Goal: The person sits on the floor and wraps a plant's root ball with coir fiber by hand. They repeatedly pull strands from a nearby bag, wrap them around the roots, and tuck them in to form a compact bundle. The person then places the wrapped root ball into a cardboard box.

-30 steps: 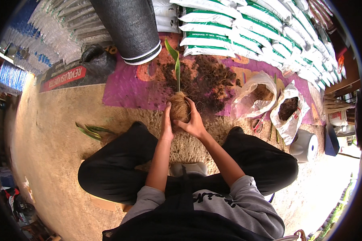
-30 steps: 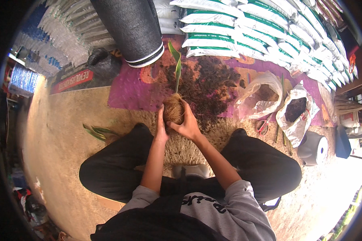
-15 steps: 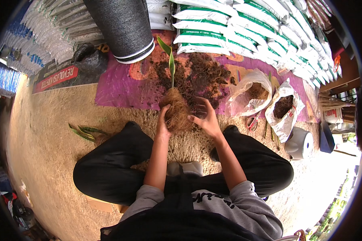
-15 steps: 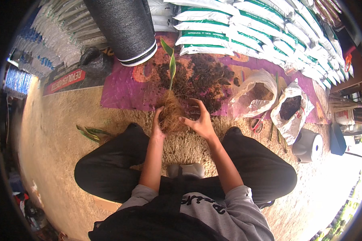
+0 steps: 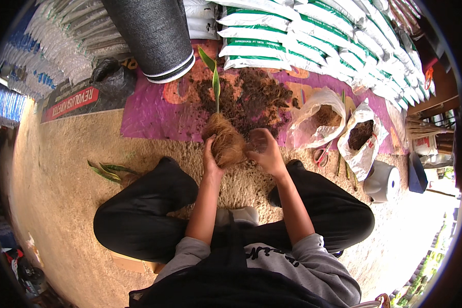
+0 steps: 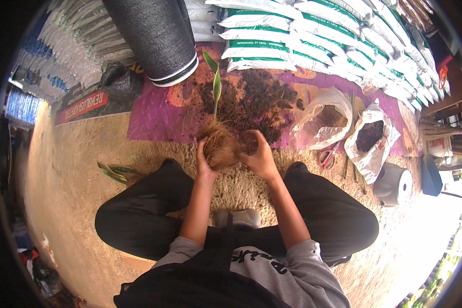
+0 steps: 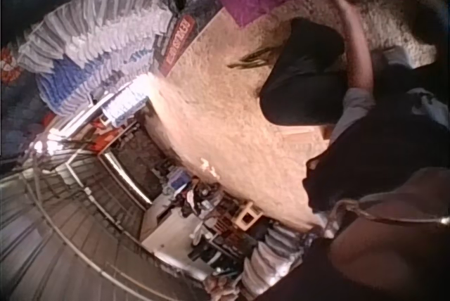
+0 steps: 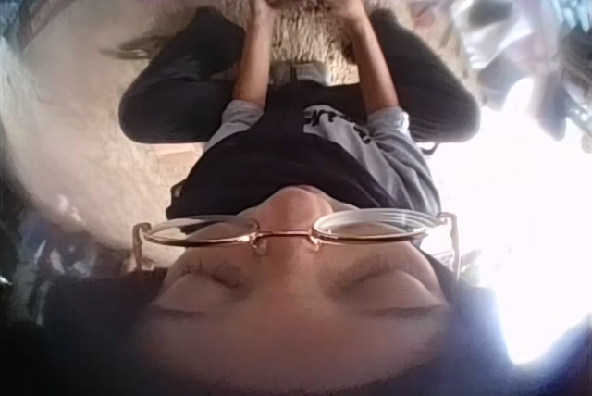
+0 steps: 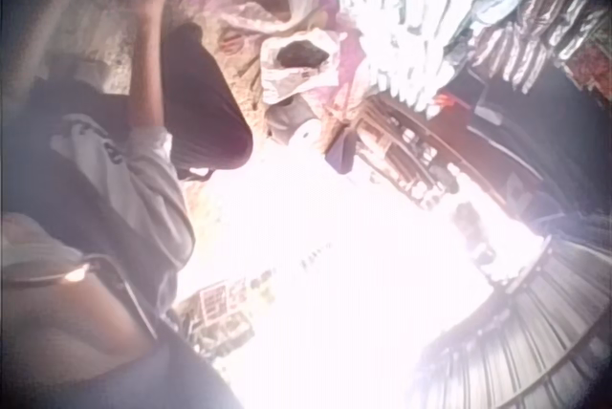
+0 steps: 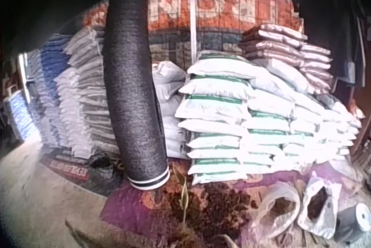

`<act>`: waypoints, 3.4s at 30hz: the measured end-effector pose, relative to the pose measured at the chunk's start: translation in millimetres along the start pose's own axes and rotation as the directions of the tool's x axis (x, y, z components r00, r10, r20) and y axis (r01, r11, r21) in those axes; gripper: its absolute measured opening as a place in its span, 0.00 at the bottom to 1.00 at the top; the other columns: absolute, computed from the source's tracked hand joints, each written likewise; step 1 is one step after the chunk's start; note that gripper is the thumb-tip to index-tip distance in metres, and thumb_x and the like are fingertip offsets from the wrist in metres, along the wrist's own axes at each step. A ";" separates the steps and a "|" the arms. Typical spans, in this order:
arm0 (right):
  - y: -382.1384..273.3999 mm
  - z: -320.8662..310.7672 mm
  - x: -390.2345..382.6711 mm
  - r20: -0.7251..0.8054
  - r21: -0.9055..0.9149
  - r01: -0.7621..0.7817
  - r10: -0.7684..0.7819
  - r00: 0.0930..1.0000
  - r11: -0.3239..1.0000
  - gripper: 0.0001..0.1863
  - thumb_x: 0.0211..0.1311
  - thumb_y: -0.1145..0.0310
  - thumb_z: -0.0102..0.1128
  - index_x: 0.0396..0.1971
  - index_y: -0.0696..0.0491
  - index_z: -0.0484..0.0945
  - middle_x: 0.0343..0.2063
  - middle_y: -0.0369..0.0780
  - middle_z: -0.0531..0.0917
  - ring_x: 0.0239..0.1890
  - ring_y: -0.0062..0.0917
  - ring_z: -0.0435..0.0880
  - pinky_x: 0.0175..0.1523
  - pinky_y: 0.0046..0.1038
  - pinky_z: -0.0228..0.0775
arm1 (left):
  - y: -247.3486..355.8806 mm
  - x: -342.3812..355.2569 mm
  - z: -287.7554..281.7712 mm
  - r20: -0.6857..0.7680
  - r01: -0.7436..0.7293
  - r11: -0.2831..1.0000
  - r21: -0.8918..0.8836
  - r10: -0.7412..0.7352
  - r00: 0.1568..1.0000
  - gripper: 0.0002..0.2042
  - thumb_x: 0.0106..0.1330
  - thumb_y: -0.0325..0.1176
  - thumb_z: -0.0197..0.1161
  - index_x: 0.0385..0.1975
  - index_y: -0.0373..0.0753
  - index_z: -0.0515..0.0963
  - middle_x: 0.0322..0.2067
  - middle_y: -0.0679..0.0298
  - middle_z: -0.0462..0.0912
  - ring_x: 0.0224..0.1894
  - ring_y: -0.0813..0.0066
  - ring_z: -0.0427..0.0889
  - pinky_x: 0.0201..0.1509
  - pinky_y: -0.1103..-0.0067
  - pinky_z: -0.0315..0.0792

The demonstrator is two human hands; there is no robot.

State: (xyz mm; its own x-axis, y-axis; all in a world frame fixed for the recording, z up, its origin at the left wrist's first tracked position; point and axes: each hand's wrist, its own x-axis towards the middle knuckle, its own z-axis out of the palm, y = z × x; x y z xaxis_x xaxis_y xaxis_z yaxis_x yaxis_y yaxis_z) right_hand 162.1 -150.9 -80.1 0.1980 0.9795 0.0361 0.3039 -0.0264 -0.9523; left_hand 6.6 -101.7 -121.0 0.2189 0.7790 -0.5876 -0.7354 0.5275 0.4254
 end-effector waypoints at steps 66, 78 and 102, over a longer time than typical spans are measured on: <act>37.9 95.5 16.2 0.211 0.494 -0.374 0.310 0.927 0.785 0.34 0.46 0.66 0.67 0.53 0.60 0.64 0.43 0.42 0.76 0.45 0.26 0.76 0.51 0.28 0.68 | -6.7 -13.6 -30.2 0.201 0.112 0.993 -0.029 -0.104 0.974 0.37 0.56 0.69 0.38 0.62 0.52 0.56 0.59 0.60 0.60 0.62 0.61 0.58 0.63 0.60 0.54; 30.9 77.2 -7.0 0.309 0.342 -0.365 0.263 0.914 0.866 0.36 0.45 0.56 0.64 0.51 0.63 0.65 0.45 0.48 0.75 0.48 0.32 0.75 0.52 0.31 0.66 | 5.9 -15.8 -33.7 0.136 0.059 0.998 0.034 -0.063 0.989 0.30 0.62 0.59 0.42 0.55 0.40 0.64 0.50 0.56 0.71 0.50 0.62 0.73 0.52 0.62 0.72; 1.6 64.5 10.0 0.331 -0.031 0.068 -0.054 0.942 0.997 0.45 0.42 0.50 0.66 0.58 0.60 0.59 0.52 0.52 0.69 0.54 0.37 0.70 0.58 0.38 0.61 | -3.9 2.4 -46.4 0.092 0.025 0.999 0.048 -0.029 0.995 0.23 0.63 0.50 0.47 0.51 0.40 0.67 0.44 0.58 0.74 0.45 0.64 0.77 0.46 0.67 0.76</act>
State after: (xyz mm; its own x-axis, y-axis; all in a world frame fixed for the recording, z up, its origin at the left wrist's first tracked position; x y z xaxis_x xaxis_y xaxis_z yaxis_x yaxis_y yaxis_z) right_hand 104.5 -128.3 -100.9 -0.1381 0.9903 -0.0147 0.3459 0.0343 -0.9376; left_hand -19.8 -117.6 -156.0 0.2982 0.7914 -0.5336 -0.6984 0.5620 0.4431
